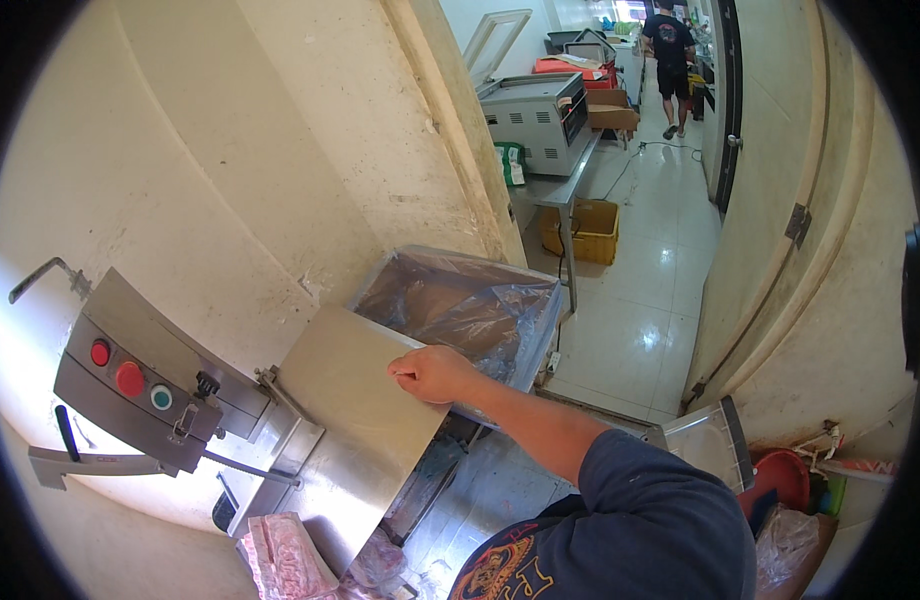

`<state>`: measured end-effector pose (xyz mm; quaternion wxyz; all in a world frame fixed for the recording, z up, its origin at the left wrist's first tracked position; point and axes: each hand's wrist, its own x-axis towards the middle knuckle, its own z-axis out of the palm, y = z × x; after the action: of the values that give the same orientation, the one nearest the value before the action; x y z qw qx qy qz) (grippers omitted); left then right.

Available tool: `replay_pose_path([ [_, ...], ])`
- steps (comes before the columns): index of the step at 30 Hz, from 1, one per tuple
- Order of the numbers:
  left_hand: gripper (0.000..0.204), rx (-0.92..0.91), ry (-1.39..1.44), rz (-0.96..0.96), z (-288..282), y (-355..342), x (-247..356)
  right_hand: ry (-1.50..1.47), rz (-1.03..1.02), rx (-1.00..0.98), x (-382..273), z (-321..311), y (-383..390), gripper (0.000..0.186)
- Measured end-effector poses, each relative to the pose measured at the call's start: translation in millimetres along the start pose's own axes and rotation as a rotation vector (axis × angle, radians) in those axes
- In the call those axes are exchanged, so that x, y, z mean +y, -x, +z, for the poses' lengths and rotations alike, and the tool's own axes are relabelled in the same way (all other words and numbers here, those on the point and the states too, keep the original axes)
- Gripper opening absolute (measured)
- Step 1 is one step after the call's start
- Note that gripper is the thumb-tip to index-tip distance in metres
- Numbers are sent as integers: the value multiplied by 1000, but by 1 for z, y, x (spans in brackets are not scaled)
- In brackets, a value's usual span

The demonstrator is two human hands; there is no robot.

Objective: The person uses a vertical band saw to cut large slabs of meat into smaller portions. They wipe the machine's surface, position the meat, and operate the saw to slice through the slabs. The cut pieces are then placed into a plastic bag.

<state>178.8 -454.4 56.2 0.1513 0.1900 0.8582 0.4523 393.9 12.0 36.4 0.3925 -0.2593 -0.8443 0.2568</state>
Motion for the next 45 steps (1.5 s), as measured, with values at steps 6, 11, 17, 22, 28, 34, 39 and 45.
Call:
replay_pose_path([
  [6, 80, -20, -17, -11, -3, -5, -8, 3, 1, 0, 3, 2, 0, 23],
  [11, 79, -33, -22, -21, -3, -6, -10, -18, 22, 1, 4, 3, 1, 26],
  [17, 78, -40, -26, -35, -2, -4, -7, -3, 21, -22, 2, 1, 0, 26],
  [22, 78, -48, -40, -48, -2, -3, 6, 5, 23, -16, 0, 0, 0, 26],
  [28, 76, -88, 65, -9, -9, -21, -31, 17, 35, -36, -3, -3, 0, 27],
  [34, 79, -79, 84, -16, -5, -15, -22, 23, 40, -46, -4, -5, 0, 27],
  [39, 77, -56, 62, 4, -5, -7, -17, 14, 46, -60, -7, -5, 0, 28],
  [45, 76, -55, 8, 25, -4, -15, -23, 8, 16, -4, 4, 1, 1, 27],
])
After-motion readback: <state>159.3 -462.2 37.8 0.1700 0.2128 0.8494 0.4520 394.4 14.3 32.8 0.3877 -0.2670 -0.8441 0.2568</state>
